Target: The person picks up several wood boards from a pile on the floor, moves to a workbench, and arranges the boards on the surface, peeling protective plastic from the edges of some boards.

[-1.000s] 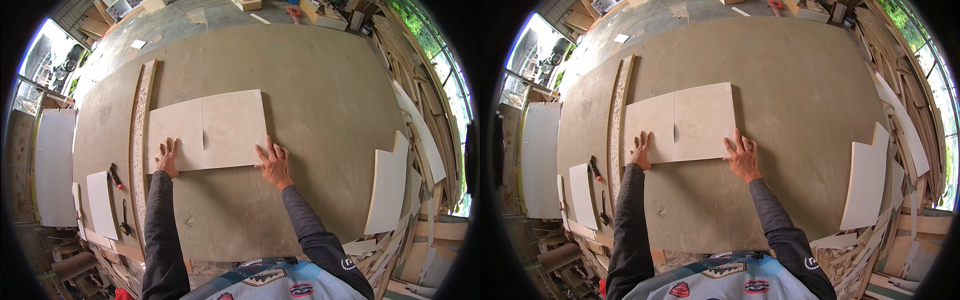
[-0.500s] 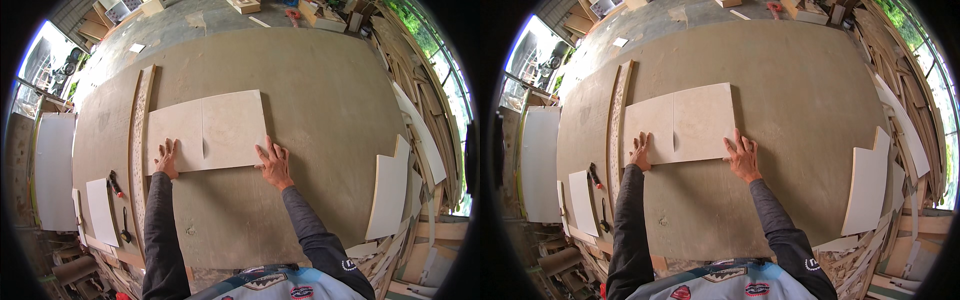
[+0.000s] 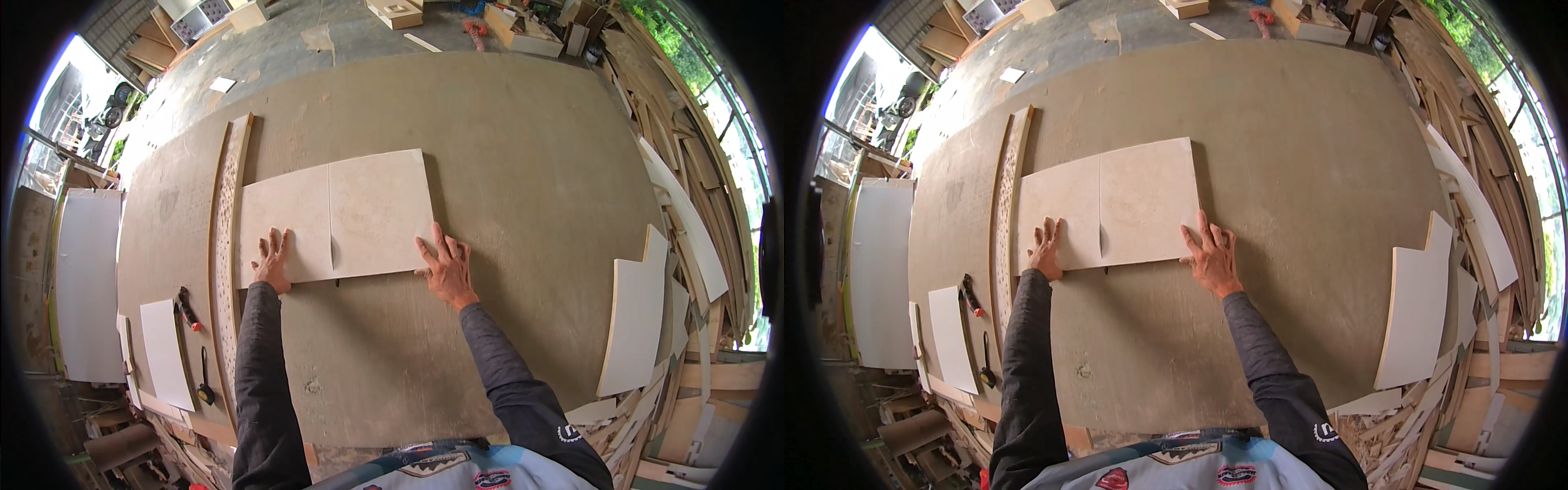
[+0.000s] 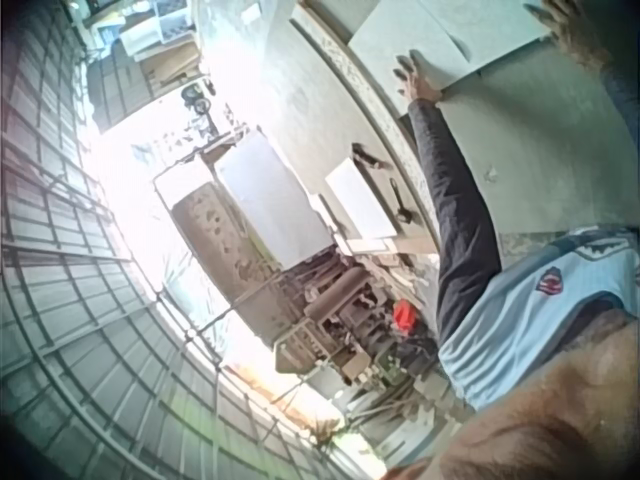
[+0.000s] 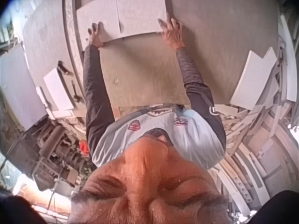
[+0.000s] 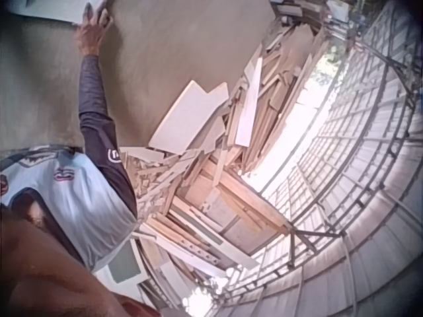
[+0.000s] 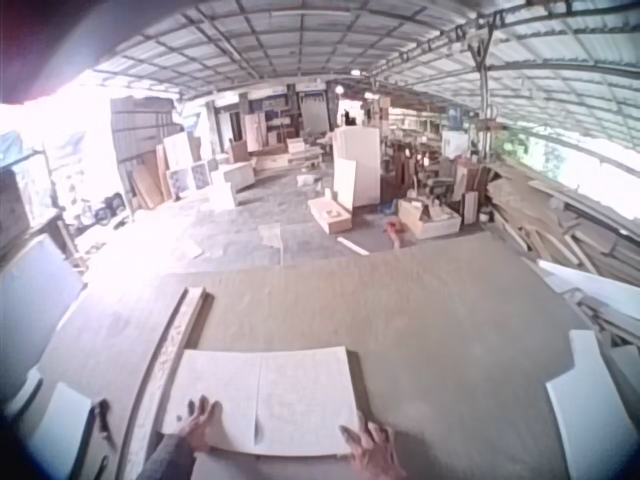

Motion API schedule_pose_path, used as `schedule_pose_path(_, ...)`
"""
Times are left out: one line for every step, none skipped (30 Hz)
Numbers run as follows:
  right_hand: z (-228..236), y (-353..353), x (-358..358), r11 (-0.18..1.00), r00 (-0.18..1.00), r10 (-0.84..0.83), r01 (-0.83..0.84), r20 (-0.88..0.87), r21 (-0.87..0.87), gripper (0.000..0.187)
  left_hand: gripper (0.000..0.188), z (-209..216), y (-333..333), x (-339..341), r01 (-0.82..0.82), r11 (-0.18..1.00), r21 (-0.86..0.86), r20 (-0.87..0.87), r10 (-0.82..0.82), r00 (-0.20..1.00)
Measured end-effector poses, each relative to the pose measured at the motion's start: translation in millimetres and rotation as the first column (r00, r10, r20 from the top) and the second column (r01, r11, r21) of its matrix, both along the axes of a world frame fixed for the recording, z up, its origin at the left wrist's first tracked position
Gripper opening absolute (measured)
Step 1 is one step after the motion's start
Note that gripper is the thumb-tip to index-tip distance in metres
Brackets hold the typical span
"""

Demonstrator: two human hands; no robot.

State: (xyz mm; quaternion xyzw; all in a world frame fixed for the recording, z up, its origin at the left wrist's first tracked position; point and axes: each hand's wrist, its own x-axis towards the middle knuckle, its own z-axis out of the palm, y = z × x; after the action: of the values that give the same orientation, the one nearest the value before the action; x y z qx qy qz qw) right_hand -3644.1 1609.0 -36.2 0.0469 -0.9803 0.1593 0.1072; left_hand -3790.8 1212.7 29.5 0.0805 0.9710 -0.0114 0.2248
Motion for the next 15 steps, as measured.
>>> schedule_pose_path(0.5, 0.1, -0.5, 1.000, 1.000, 0.000, 0.000, 0.000, 0.002, 0.066, 0.133, 0.5, 1.1, -0.4, -0.002, 1.000, -0.003, 0.002, 0.002, 1.000)
schedule_pose_path(1.0, 0.2, -1.2, 1.000, 1.000, -0.004, 0.004, -0.004, -0.003, 0.066, 0.133, 1.1, 2.1, -1.0, -0.004, 1.000, -0.005, 0.005, 0.004, 1.000)
schedule_pose_path(1.7, 0.5, -2.0, 1.000, 1.000, -0.007, 0.007, -0.008, -0.007, 0.066, 0.132, 1.6, 2.9, -2.1, -0.005, 1.000, -0.005, 0.004, 0.005, 1.000)
schedule_pose_path(2.4, 0.5, -2.7, 1.000, 1.000, -0.010, 0.010, -0.012, -0.012, 0.066, 0.132, 1.8, 3.6, -3.4, -0.005, 1.000, -0.005, 0.004, 0.005, 1.000)
schedule_pose_path(3.1, 0.4, -3.6, 1.000, 1.000, -0.013, 0.013, -0.018, -0.016, 0.066, 0.131, 1.9, 4.0, -4.8, -0.006, 1.000, -0.005, 0.003, 0.006, 1.000)
schedule_pose_path(3.5, -0.1, -4.3, 1.000, 1.000, -0.017, 0.016, -0.025, -0.022, 0.066, 0.133, 0.8, 3.2, -5.8, -0.012, 1.000, 0.000, -0.002, 0.012, 1.000)
schedule_pose_path(3.8, -0.6, -5.1, 0.999, 0.999, -0.020, 0.019, -0.031, -0.027, 0.066, 0.134, -0.6, 2.5, -6.5, -0.018, 1.000, 0.005, -0.007, 0.018, 1.000)
schedule_pose_path(4.1, -1.2, -6.0, 0.999, 0.999, -0.024, 0.023, -0.033, -0.027, 0.067, 0.136, -1.6, 1.4, -7.3, -0.023, 1.000, 0.010, -0.011, 0.024, 1.000)
schedule_pose_path(3.3, -1.0, -6.9, 0.999, 0.999, -0.033, 0.032, -0.035, -0.027, 0.067, 0.134, -1.2, 2.3, -9.4, -0.014, 1.000, 0.005, -0.010, 0.014, 1.000)
schedule_pose_path(2.2, -0.8, -8.0, 0.999, 0.998, -0.041, 0.040, -0.038, -0.026, 0.068, 0.133, -0.7, 3.2, -11.5, -0.005, 1.000, 0.000, -0.009, 0.005, 1.000)
schedule_pose_path(-1.1, -0.7, -9.3, 0.998, 0.997, -0.064, 0.063, -0.041, -0.031, 0.069, 0.132, -0.4, 4.1, -13.9, 0.004, 1.000, -0.005, -0.008, -0.005, 1.000)
schedule_pose_path(-3.5, -2.1, -11.1, 0.996, 0.995, -0.085, 0.083, -0.044, -0.037, 0.069, 0.132, 0.4, 3.8, -14.9, 0.000, 1.000, -0.005, -0.005, 0.000, 1.000)
schedule_pose_path(-5.9, -2.5, -13.6, 0.994, 0.993, -0.106, 0.104, -0.046, -0.044, 0.069, 0.132, 1.1, 3.4, -16.0, -0.005, 1.000, -0.005, -0.002, 0.005, 1.000)
schedule_pose_path(-8.0, -0.6, -17.2, 0.989, 0.988, -0.144, 0.143, -0.057, -0.025, 0.069, 0.133, 2.1, 3.3, -18.3, -0.009, 1.000, -0.004, 0.001, 0.009, 1.000)
schedule_pose_path(-7.7, 1.1, -20.7, 0.983, 0.981, -0.181, 0.181, -0.064, -0.010, 0.068, 0.133, 4.5, 4.4, -19.0, -0.006, 1.000, 0.005, 0.008, 0.006, 1.000)
